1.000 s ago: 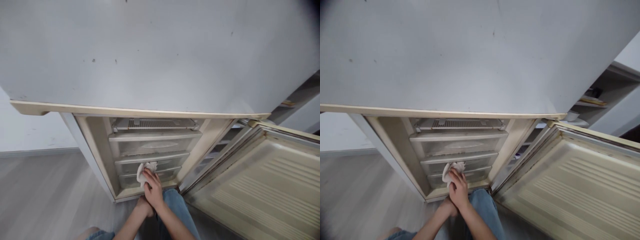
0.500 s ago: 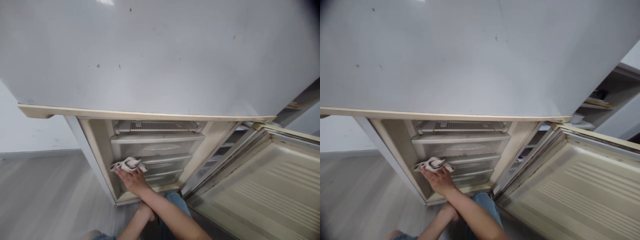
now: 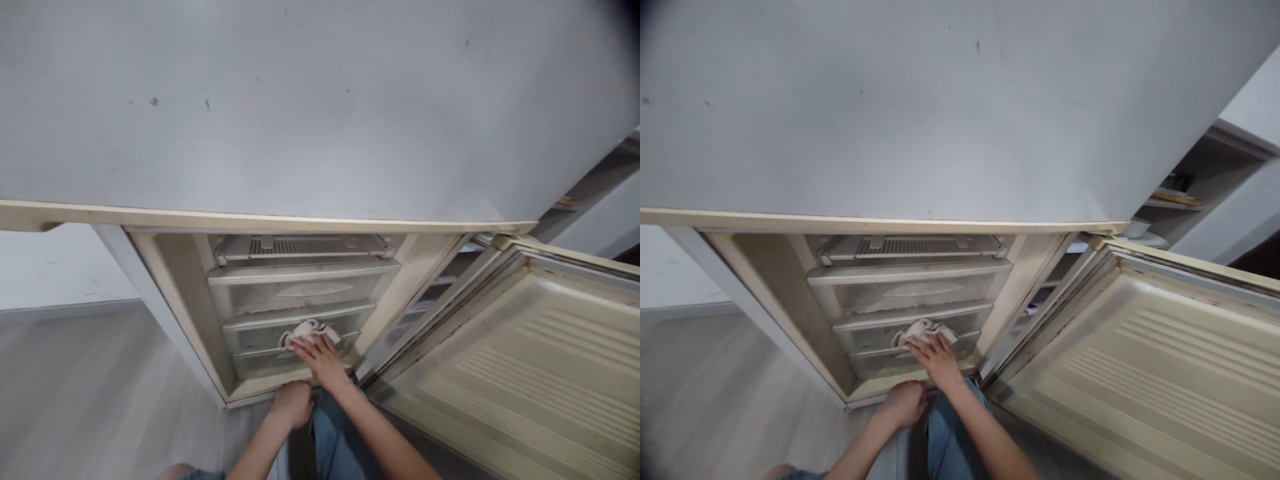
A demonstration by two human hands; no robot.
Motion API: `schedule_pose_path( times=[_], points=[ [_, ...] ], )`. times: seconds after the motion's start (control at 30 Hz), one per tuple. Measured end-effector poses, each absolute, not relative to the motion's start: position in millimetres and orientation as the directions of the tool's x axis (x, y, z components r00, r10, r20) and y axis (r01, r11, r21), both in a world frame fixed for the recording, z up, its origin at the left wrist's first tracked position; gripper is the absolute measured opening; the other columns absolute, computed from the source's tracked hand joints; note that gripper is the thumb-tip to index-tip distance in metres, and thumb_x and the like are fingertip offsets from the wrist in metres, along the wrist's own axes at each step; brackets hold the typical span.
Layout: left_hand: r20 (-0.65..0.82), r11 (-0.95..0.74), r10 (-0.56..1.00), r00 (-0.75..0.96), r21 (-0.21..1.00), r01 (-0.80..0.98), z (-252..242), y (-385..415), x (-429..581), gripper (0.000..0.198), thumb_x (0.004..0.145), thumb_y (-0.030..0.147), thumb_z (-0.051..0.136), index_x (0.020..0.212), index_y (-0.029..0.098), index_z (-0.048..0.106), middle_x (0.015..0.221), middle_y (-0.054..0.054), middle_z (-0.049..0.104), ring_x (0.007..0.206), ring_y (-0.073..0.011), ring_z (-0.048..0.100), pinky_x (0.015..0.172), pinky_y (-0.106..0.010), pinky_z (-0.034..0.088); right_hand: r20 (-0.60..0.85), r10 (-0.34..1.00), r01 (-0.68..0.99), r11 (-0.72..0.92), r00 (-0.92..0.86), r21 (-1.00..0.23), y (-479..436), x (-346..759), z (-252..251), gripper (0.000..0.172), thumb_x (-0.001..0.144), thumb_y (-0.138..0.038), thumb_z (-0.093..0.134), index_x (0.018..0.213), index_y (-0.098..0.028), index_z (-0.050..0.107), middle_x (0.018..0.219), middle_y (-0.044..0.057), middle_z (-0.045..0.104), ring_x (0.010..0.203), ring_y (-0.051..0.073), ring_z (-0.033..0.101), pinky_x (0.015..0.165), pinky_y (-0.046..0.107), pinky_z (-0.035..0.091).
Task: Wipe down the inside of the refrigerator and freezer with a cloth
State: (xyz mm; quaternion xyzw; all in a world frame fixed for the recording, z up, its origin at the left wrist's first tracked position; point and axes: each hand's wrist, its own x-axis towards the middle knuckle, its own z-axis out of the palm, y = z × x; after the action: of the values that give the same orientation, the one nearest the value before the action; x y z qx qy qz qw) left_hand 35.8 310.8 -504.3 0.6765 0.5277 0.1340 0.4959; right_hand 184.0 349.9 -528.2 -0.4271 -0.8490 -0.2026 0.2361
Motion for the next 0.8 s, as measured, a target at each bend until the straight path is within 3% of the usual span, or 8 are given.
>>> schedule_pose_path(
  times=[0.1,0.23,0.3,0.4,0.5,0.63,0.8],
  points=[
    [-0.299,0.06,0.861,0.411,0.862,0.503,-489.4,317.1,39.5,0.005,0.064,0.016,0.061,0.061,0.02,0.061,0.079,-0.016,0.071,0.098,-0.0397,0.062,0.097,-0.063,0.032,0.648,0.667,0.909,0.406,-0.368,0.097,345.8,215.1,-527.2,0.052,0.086,-0.01,0.05,0.134,-0.03,0.052,0.113,0.005,0.066,0.118,0.027,0.047,0.105,0.046,0.033],
    [-0.284,0.174,0.843,0.457,0.948,0.268,-478.6,327.5,46.4,0.003,0.065,0.023,0.065,0.064,0.02,0.065,0.07,-0.008,0.072,0.082,-0.0282,0.065,0.091,-0.047,0.043,0.704,0.664,0.939,0.342,-0.254,0.015,346.4,232.1,-548.7,0.05,0.087,-0.01,0.047,0.133,-0.027,0.052,0.112,0.006,0.064,0.127,0.029,0.041,0.101,0.047,0.039],
    [-0.293,0.279,0.824,0.484,0.955,0.103,-474.2,332.9,45.8,0.013,0.07,0.029,0.065,0.076,0.018,0.069,0.073,-0.008,0.074,0.079,-0.0229,0.067,0.087,-0.04,0.047,0.75,0.644,0.946,0.312,-0.147,-0.082,347.8,232.1,-565.2,0.047,0.089,-0.014,0.046,0.135,-0.027,0.049,0.122,0.008,0.059,0.135,0.03,0.034,0.098,0.047,0.043],
    [-0.309,0.43,0.809,0.5,0.891,-0.145,-467.2,340.1,37.3,0.03,0.074,0.033,0.065,0.099,0.017,0.069,0.096,-0.011,0.077,0.087,-0.0184,0.069,0.087,-0.034,0.049,0.779,0.61,0.91,0.229,0.142,-0.345,350.6,226.4,-580.9,0.049,0.092,-0.023,0.047,0.14,-0.021,0.039,0.144,0.015,0.04,0.14,0.031,0.028,0.099,0.052,0.043],
    [-0.315,0.514,0.807,0.499,0.791,-0.332,-461.5,345.3,27.5,0.035,0.071,0.023,0.069,0.106,0.018,0.068,0.108,-0.01,0.075,0.09,-0.0151,0.07,0.088,-0.029,0.05,0.713,0.571,0.806,0.143,0.407,-0.575,353.5,217.1,-579.5,0.053,0.093,-0.029,0.046,0.142,-0.013,0.031,0.152,0.023,0.025,0.141,0.031,0.026,0.104,0.056,0.037],
    [-0.312,0.565,0.801,0.51,0.675,-0.475,-459.5,348.9,24.8,0.034,0.072,0.01,0.065,0.104,0.018,0.069,0.105,-0.008,0.077,0.09,-0.0136,0.07,0.087,-0.028,0.051,0.657,0.563,0.743,0.111,0.5,-0.66,354.3,197.4,-573.3,0.051,0.094,-0.028,0.043,0.14,-0.012,0.033,0.152,0.024,0.023,0.142,0.03,0.023,0.107,0.056,0.033],
    [-0.291,0.577,0.803,0.52,0.601,-0.553,-453.7,347.9,27.7,0.037,0.075,0.008,0.06,0.11,0.017,0.066,0.105,-0.008,0.077,0.089,-0.0134,0.071,0.086,-0.028,0.052,0.624,0.595,0.713,0.118,0.506,-0.691,343.6,153.7,-597.9,0.048,0.092,-0.025,0.042,0.138,-0.012,0.038,0.149,0.024,0.029,0.14,0.03,0.028,0.106,0.057,0.034]
  ],
)
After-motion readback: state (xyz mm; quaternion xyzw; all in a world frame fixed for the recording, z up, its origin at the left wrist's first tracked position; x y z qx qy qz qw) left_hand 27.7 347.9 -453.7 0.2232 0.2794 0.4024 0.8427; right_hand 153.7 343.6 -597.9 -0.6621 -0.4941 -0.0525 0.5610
